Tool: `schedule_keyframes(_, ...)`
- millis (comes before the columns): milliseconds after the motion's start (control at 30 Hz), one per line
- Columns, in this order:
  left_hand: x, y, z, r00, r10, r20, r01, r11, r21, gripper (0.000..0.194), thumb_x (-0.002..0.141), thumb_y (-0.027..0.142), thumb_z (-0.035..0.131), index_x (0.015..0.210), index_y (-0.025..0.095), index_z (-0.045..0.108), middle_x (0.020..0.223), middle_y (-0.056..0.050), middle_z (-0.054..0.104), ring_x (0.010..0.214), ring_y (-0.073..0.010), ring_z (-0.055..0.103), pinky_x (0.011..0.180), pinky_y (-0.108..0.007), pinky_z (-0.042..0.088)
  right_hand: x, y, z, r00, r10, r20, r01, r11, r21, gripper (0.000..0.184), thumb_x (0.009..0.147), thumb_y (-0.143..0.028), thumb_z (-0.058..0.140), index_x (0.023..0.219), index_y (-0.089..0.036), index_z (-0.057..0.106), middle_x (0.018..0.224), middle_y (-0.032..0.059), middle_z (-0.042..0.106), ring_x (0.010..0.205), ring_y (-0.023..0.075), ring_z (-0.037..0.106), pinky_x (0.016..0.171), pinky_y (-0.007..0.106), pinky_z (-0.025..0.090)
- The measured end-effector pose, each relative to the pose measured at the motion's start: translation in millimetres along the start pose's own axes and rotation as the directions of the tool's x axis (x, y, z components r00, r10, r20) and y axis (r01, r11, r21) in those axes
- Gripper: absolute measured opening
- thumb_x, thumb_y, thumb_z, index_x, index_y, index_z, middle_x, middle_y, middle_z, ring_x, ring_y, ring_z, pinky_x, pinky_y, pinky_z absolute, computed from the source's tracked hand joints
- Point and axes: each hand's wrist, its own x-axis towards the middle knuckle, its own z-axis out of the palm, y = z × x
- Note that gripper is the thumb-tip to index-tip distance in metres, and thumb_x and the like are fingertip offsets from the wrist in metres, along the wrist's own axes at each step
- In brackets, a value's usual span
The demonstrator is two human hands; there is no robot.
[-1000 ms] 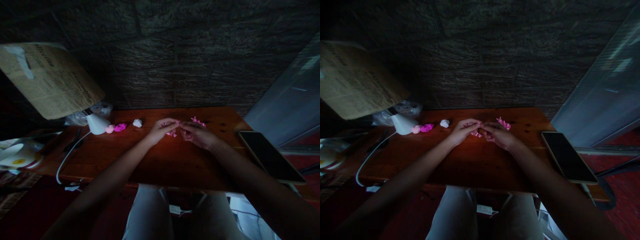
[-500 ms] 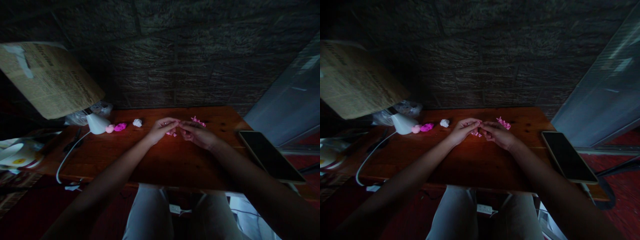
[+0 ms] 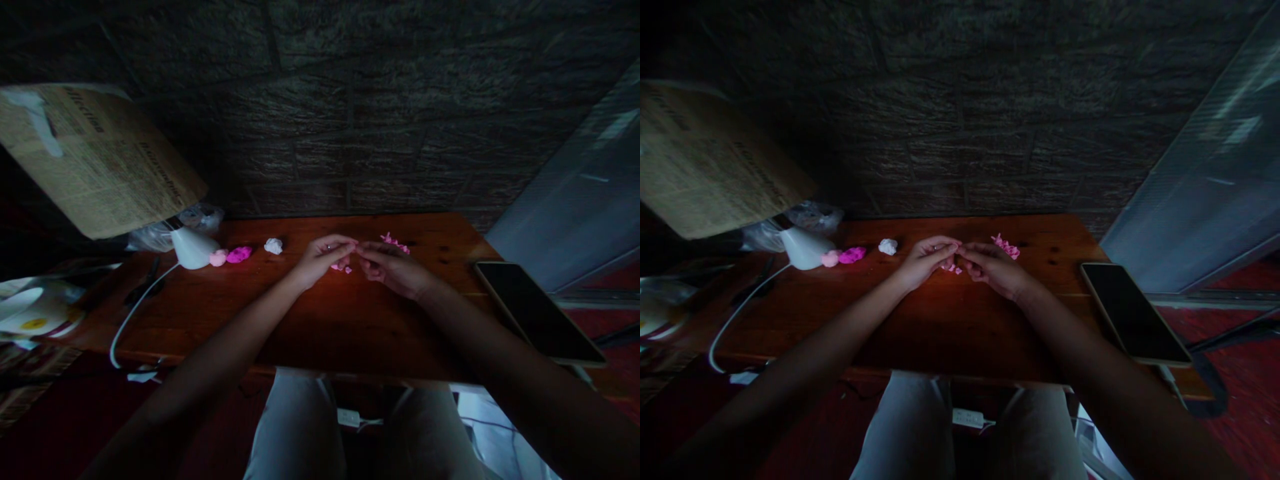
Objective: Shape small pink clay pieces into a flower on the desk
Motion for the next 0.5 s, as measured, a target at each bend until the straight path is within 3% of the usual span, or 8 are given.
schedule_keyframes(233, -1.1, 4.5, 2.2, 0.998, -0.054, 0.022, 0.054, 0.998, -0.021, 0.029, 0.081, 0.041, 0.074, 0.094, 0.015, 0.074, 0.062, 0.002, 0.06, 0.055, -0.006, 0.052, 0.055, -0.02, 0.042, 0.7, 1.3, -1.0, 1.0, -0.01, 0.014, 0.011, 0.999, -0.041, 0.023, 0.08, -0.038, 0.077, 0.081, -0.018, 0.065, 0.061, -0.0061, 0.047, 0.051, 0.0054, 0.032, 0.047, 0.023, 0.019)
schedule_keyframes(500, -1.2, 5.0, 1.2, 0.992, -0.116, 0.046, 0.12, 0.988, -0.096, 0.027, 0.078, 0.037, 0.076, 0.094, 0.016, 0.072, 0.063, 0.002, 0.063, 0.054, -0.0058, 0.053, 0.056, -0.02, 0.042, 0.1, 1.1, 0.1, 1.0, -0.019, 0.006, 0.02, 0.999, -0.048, 0.026, 0.075, -0.041, 0.081, 0.08, -0.02, 0.066, 0.061, -0.0059, 0.048, 0.051, 0.0062, 0.032, 0.047, 0.024, 0.018)
